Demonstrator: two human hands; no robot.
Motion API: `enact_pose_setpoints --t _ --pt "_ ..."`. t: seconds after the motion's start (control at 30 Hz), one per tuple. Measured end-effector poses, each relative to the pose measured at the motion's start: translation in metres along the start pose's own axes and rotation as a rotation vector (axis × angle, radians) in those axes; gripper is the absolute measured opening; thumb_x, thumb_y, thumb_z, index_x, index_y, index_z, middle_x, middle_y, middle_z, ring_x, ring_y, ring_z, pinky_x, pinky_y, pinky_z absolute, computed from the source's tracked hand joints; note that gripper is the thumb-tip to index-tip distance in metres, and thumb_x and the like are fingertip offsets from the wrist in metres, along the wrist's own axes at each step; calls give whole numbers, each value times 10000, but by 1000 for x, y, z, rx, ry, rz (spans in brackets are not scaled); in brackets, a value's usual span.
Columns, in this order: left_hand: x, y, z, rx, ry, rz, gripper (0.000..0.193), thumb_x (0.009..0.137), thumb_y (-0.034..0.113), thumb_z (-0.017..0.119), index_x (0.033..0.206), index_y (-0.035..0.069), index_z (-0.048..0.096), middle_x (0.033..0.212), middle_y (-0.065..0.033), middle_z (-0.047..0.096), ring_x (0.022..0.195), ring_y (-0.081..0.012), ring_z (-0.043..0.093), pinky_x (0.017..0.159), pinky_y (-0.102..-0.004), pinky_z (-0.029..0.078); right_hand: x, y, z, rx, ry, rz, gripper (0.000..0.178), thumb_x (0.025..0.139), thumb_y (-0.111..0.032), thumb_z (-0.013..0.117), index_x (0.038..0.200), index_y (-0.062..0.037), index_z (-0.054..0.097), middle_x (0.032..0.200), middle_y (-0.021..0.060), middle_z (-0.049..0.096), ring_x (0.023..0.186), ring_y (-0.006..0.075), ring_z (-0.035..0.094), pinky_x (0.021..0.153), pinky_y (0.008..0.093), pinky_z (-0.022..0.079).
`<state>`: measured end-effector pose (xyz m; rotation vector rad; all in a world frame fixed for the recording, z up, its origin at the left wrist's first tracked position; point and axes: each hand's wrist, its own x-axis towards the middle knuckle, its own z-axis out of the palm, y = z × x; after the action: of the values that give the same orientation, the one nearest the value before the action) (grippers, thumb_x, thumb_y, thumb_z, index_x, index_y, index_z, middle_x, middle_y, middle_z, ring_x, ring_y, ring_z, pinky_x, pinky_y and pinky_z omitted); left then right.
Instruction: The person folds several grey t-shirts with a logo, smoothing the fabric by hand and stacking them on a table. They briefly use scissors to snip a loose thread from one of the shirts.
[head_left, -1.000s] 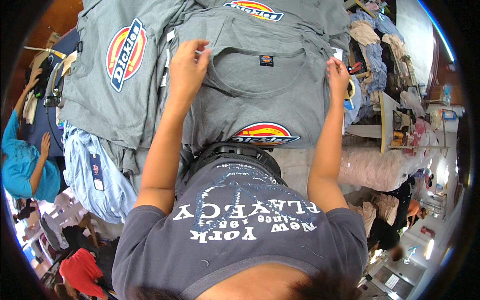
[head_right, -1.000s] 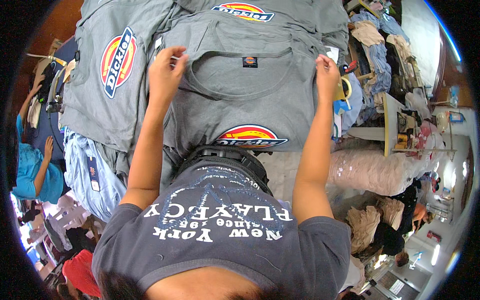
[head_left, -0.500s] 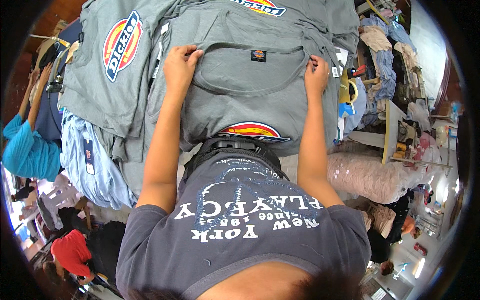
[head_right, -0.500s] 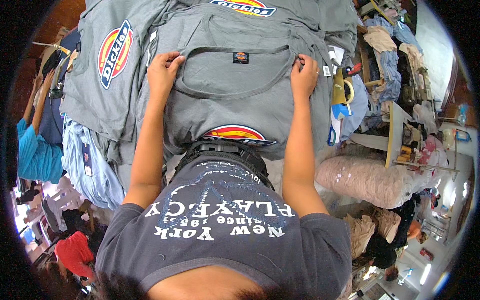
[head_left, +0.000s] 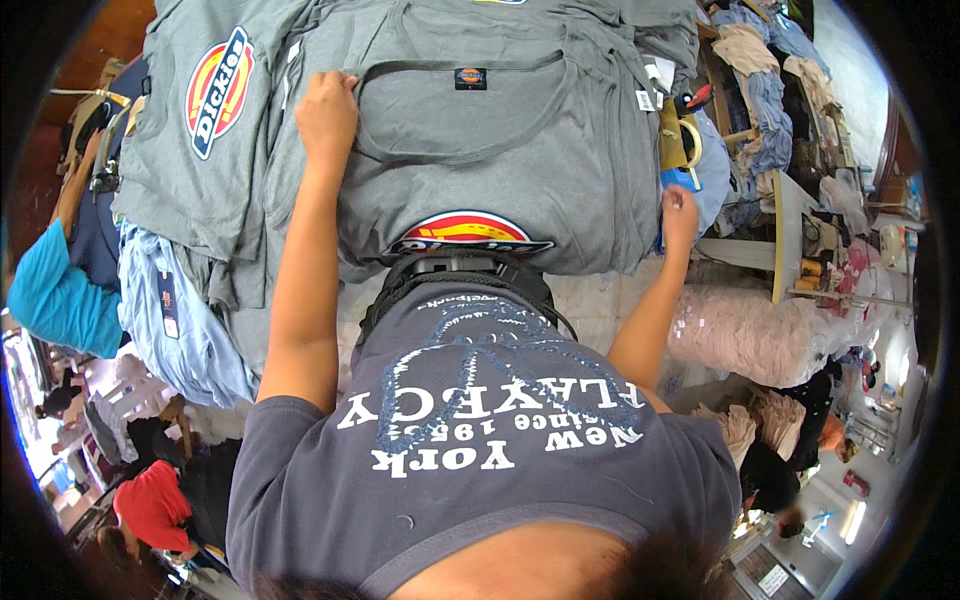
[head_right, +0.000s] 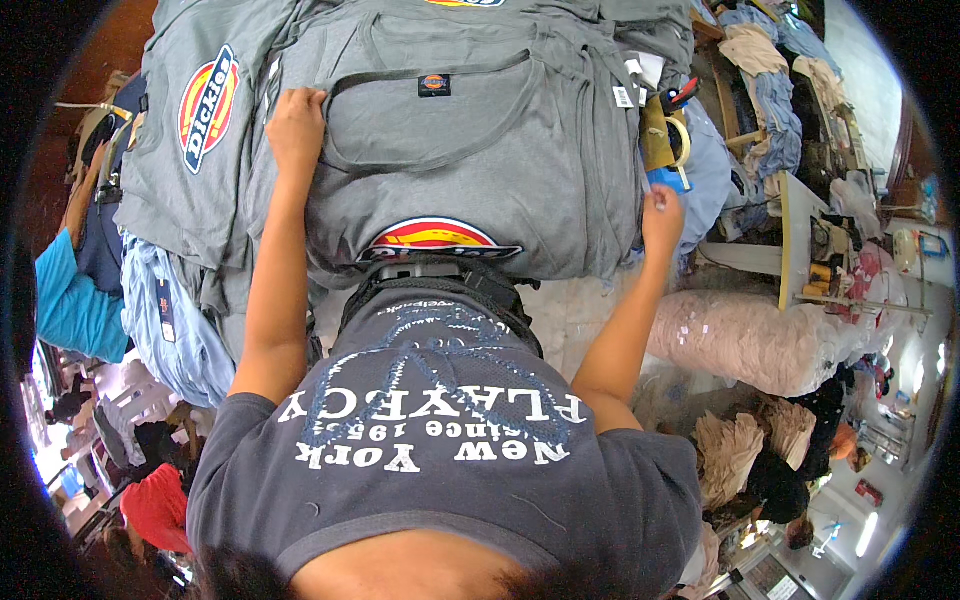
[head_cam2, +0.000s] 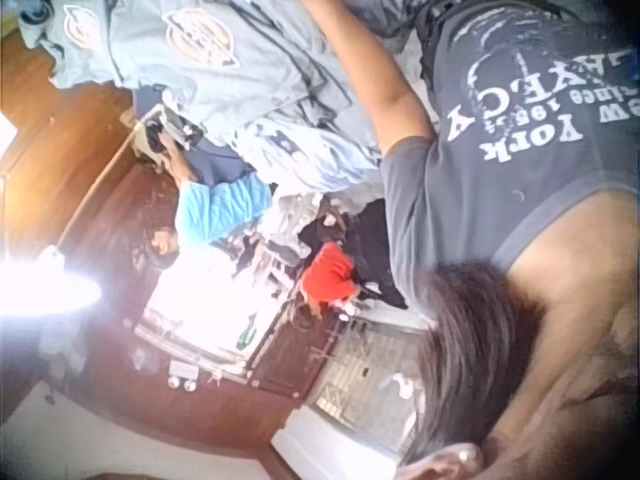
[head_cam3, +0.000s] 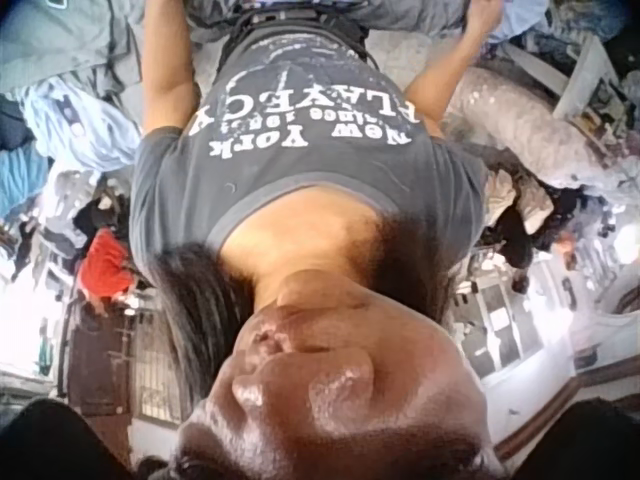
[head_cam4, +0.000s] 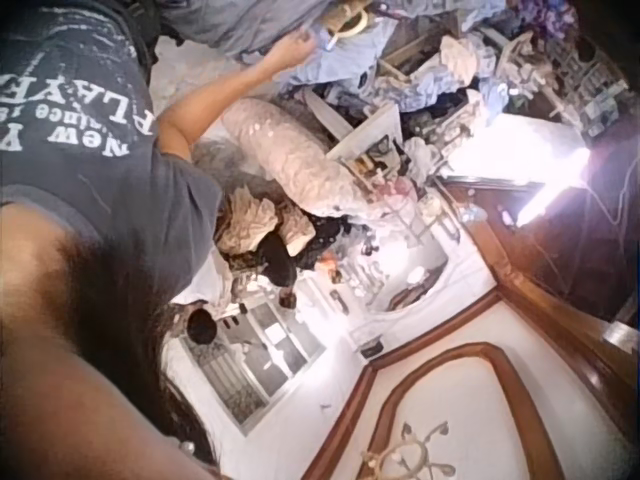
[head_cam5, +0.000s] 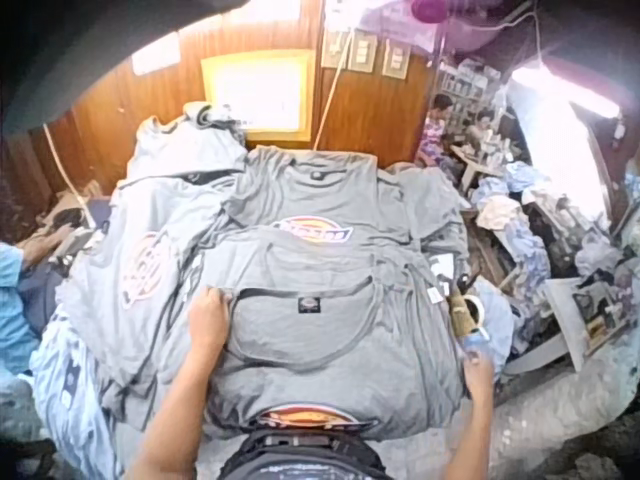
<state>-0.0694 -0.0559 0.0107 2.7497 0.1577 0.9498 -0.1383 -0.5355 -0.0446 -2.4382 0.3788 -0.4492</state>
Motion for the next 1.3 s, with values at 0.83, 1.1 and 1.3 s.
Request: enact_pose_setpoints --t 0.83,1.1,1.3 --pt "-16 51 -49 -1089 -512 -667 181 790 150 570 767 -28 553 745 -83 581 710 -175 608 647 -251 482 -21 57 -66 -42 -273 425 463 600 -105 693 1036 -41 552 735 142 604 716 221 598 613 303 450" --pt "-47 69 -34 -1846 -424 -842 129 821 72 524 828 -55 503 819 -92 552 818 -233 596 752 -257 497 -62 -139 -68 1089 -528 299 520 723 -73 630 1190 -31 406 816 105 590 631 126 581 515 204 455" --pt "-50 78 -40 -1878 -414 -813 115 823 71 522 822 -43 517 805 -89 564 813 -218 599 727 -235 500 -104 -186 -4 1136 -1152 316 543 712 -66 634 1189 -4 381 778 88 585 503 80 519 406 153 378"
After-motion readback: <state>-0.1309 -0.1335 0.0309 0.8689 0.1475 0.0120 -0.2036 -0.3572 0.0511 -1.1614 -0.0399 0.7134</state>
